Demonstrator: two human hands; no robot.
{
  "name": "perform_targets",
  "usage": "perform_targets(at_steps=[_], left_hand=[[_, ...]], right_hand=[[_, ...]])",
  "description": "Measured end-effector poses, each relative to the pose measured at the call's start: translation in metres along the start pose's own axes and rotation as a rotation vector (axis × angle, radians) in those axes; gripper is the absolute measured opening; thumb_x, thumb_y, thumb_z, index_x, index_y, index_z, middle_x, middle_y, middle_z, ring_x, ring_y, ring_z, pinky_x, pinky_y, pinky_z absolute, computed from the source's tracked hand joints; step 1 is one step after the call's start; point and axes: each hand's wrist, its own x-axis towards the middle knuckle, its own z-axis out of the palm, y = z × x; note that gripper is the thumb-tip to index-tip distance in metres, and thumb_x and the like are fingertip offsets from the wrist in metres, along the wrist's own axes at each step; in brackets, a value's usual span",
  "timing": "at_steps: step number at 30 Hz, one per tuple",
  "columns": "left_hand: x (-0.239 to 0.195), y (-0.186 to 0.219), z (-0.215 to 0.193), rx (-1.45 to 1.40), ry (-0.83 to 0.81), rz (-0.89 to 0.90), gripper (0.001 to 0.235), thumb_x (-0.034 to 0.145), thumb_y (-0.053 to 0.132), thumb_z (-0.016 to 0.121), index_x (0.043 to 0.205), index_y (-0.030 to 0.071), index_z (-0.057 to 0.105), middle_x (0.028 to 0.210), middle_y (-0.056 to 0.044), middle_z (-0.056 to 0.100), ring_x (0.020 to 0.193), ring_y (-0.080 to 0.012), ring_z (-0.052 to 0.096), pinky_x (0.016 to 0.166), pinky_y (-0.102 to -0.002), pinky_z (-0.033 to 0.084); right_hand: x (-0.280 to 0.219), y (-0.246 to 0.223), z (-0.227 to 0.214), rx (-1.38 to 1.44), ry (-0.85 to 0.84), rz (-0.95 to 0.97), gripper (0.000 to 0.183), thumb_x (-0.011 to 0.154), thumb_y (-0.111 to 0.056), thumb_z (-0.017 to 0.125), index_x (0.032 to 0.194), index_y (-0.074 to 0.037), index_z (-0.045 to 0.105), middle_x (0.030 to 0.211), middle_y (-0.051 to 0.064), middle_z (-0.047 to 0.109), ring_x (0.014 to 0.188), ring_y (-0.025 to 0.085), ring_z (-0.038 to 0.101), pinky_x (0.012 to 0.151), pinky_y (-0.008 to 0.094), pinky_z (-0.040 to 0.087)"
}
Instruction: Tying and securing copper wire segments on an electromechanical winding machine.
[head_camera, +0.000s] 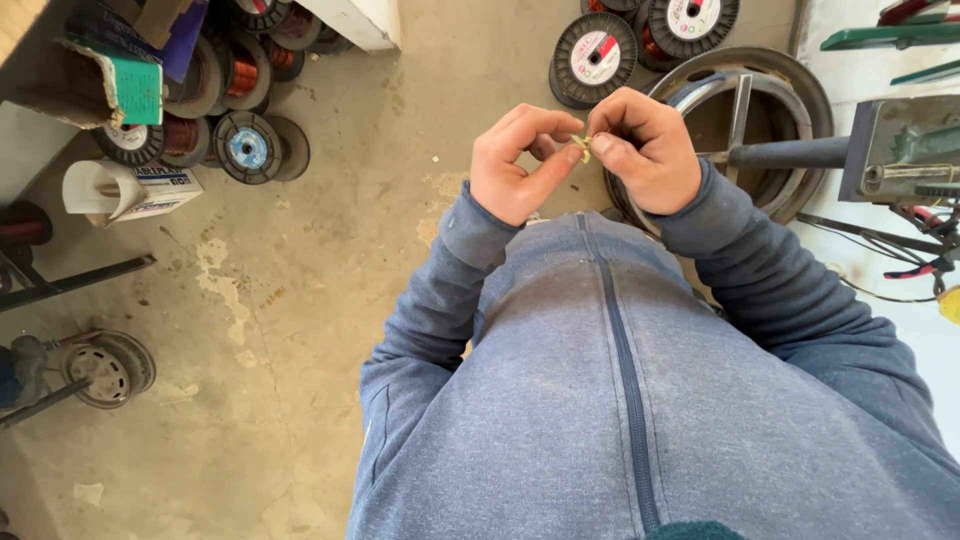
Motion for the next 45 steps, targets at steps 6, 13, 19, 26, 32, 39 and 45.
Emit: perform_targets(at_steps=[6, 13, 19, 26, 32, 39, 45], left_hand=[[-0.005, 0.002, 0.004, 0.098, 0.033, 0.062, 0.016, 0.09, 0.003, 0.079, 0.105, 0.005, 0.072, 0.098, -0.004, 0.07, 0.075, -0.0104, 0.067, 0.069, -0.025, 0.055], [-0.009, -0.004, 0.002, 0.103, 0.07, 0.045, 0.012, 0.09, 0.001, 0.078, 0.1, 0.005, 0.072, 0.093, -0.004, 0.07, 0.076, -0.0107, 0.067, 0.07, -0.026, 0.056], [-0.012, -0.003, 0.001, 0.095, 0.09, 0.049, 0.012, 0.089, 0.0, 0.078, 0.099, 0.005, 0.072, 0.088, -0.003, 0.068, 0.074, -0.0117, 0.066, 0.069, -0.026, 0.055], [-0.014, 0.002, 0.002, 0.138, 0.119, 0.041, 0.014, 0.089, -0.001, 0.077, 0.101, 0.005, 0.072, 0.092, -0.005, 0.07, 0.075, -0.0115, 0.068, 0.068, -0.026, 0.056], [-0.013, 0.004, 0.002, 0.195, 0.127, 0.053, 0.012, 0.089, 0.001, 0.077, 0.098, 0.006, 0.072, 0.089, -0.004, 0.07, 0.072, -0.0115, 0.07, 0.067, -0.026, 0.057], [-0.01, 0.001, 0.001, 0.273, 0.151, 0.071, 0.011, 0.087, 0.003, 0.079, 0.094, 0.007, 0.071, 0.085, -0.004, 0.068, 0.071, -0.0117, 0.069, 0.065, -0.026, 0.056], [-0.009, 0.002, 0.001, 0.253, 0.132, 0.062, 0.012, 0.086, 0.002, 0.078, 0.093, 0.006, 0.07, 0.083, -0.004, 0.066, 0.071, -0.012, 0.069, 0.066, -0.026, 0.057]], right_hand=[[-0.001, -0.002, 0.008, 0.083, 0.016, 0.077, 0.01, 0.102, -0.01, 0.059, 0.107, -0.002, 0.059, 0.091, -0.004, 0.056, 0.078, 0.003, 0.046, 0.069, 0.022, 0.041], [-0.001, -0.001, 0.016, 0.045, 0.024, 0.038, 0.009, 0.102, -0.008, 0.059, 0.109, -0.002, 0.059, 0.093, -0.004, 0.056, 0.081, 0.004, 0.046, 0.073, 0.022, 0.041], [0.0, 0.004, 0.019, 0.07, 0.024, -0.032, 0.008, 0.107, -0.008, 0.056, 0.112, -0.002, 0.058, 0.1, -0.003, 0.057, 0.088, 0.004, 0.048, 0.079, 0.021, 0.042], [-0.001, 0.002, 0.021, 0.159, 0.024, 0.084, 0.018, 0.105, -0.012, 0.06, 0.121, -0.003, 0.061, 0.097, -0.004, 0.062, 0.081, 0.002, 0.05, 0.073, 0.02, 0.043], [0.001, -0.007, 0.019, -0.032, 0.036, -0.082, 0.021, 0.101, -0.011, 0.07, 0.118, 0.0, 0.066, 0.109, 0.002, 0.062, 0.08, 0.005, 0.054, 0.071, 0.022, 0.045], [0.004, -0.007, 0.02, -0.207, 0.088, -0.108, 0.02, 0.099, -0.01, 0.077, 0.116, 0.0, 0.072, 0.107, 0.007, 0.067, 0.078, 0.008, 0.059, 0.07, 0.024, 0.049], [0.004, -0.003, 0.018, -0.242, 0.112, -0.151, 0.01, 0.103, -0.007, 0.074, 0.109, -0.001, 0.07, 0.101, 0.006, 0.067, 0.082, 0.009, 0.06, 0.073, 0.024, 0.05]])
